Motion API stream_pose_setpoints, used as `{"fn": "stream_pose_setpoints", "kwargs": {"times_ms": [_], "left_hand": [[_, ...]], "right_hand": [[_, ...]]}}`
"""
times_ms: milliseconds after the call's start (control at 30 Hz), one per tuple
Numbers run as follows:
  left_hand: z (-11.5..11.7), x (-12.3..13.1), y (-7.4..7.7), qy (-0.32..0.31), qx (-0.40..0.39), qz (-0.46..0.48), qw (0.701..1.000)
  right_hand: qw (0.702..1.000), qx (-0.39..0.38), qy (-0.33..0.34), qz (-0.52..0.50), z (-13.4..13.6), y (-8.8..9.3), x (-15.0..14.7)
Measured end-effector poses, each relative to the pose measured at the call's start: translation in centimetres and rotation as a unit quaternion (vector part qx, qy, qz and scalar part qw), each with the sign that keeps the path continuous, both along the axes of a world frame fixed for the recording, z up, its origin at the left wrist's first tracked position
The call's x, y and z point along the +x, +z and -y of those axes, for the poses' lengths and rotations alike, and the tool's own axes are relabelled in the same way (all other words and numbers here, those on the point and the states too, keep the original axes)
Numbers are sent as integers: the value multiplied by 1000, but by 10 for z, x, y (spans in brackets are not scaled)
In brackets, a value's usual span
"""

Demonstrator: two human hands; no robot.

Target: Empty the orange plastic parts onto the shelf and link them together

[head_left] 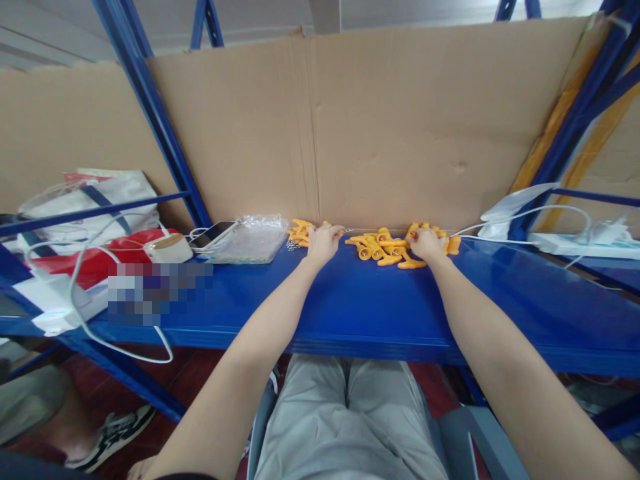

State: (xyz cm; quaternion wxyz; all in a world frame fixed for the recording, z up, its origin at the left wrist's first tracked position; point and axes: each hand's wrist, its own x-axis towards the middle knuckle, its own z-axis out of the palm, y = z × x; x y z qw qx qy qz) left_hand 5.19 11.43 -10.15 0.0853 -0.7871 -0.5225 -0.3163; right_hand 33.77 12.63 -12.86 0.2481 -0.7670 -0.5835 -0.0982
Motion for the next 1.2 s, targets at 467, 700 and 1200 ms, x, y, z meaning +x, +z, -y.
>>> {"fn": "stream_pose_setpoints", "kwargs": {"times_ms": [467, 700, 1200], "left_hand": [[-9, -4, -11, 12, 14, -2, 1000], [-18, -12, -20, 66, -31, -49, 996], [-48, -27, -45, 78, -90, -10, 993]], "right_hand": [[999, -29, -3, 17, 1, 1, -3], [998, -51, -3, 37, 10, 9, -10], [997, -16, 26, 74, 12, 8, -16]]}}
